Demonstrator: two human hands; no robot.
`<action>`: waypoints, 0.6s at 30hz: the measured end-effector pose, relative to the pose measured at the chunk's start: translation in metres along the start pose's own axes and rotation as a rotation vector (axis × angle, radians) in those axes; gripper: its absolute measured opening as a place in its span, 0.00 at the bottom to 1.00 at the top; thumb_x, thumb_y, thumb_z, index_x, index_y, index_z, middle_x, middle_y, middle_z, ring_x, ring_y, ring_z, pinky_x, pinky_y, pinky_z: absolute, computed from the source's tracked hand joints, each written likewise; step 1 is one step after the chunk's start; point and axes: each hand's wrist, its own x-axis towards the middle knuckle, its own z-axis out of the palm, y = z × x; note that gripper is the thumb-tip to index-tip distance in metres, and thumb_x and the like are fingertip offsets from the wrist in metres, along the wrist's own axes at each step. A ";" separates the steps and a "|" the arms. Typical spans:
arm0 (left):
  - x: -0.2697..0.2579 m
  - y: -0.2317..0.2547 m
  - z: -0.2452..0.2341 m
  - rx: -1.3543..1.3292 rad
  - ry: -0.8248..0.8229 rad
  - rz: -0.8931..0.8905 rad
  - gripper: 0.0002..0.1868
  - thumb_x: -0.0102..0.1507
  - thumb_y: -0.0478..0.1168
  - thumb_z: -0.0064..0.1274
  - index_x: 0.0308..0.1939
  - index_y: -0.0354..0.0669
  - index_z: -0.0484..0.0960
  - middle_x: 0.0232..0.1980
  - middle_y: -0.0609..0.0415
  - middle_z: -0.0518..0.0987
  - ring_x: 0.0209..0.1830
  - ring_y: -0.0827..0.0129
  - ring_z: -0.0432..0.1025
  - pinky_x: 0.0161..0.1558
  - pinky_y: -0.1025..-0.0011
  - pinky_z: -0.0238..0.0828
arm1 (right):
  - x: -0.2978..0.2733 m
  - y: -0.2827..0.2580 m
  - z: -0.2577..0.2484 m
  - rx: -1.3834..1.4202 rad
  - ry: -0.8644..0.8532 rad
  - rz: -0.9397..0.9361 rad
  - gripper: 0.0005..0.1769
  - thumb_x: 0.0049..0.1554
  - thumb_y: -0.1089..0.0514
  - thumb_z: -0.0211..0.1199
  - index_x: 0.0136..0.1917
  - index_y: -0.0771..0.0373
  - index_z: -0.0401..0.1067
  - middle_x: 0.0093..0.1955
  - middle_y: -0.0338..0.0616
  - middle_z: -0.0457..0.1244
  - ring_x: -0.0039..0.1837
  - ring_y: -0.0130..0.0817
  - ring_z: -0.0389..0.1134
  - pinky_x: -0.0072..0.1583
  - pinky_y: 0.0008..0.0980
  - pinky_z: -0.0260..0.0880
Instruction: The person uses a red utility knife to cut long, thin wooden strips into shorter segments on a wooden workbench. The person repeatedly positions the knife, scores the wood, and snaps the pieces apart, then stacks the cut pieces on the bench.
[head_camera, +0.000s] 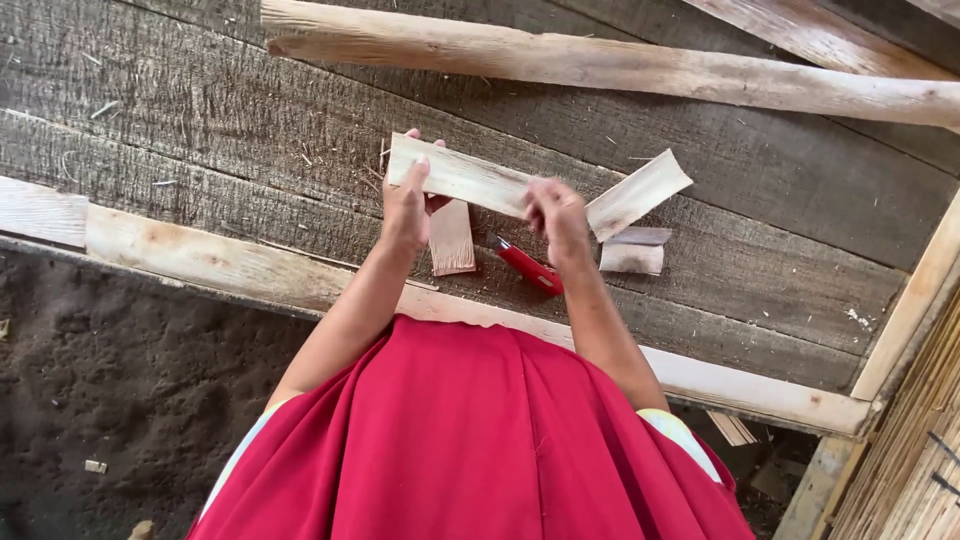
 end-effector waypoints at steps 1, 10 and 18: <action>-0.005 0.006 0.002 0.002 0.001 0.000 0.29 0.72 0.40 0.46 0.76 0.49 0.57 0.72 0.34 0.69 0.70 0.35 0.64 0.57 0.29 0.70 | 0.017 0.003 0.003 0.002 -0.001 0.001 0.16 0.65 0.48 0.60 0.41 0.60 0.76 0.26 0.43 0.64 0.25 0.27 0.63 0.25 0.20 0.54; -0.027 0.029 0.021 0.178 -0.163 0.063 0.29 0.74 0.39 0.39 0.79 0.49 0.51 0.73 0.27 0.63 0.69 0.28 0.61 0.56 0.32 0.71 | 0.099 0.046 0.040 -0.880 0.293 -0.492 0.27 0.72 0.40 0.45 0.82 0.38 0.54 0.87 0.40 0.36 0.86 0.48 0.30 0.79 0.65 0.28; -0.030 0.026 0.037 0.367 -0.318 0.220 0.26 0.74 0.35 0.42 0.77 0.43 0.58 0.71 0.30 0.66 0.68 0.33 0.64 0.55 0.37 0.72 | 0.106 0.060 0.040 -1.002 0.345 -0.508 0.28 0.71 0.39 0.44 0.83 0.35 0.53 0.88 0.42 0.32 0.87 0.50 0.28 0.78 0.69 0.29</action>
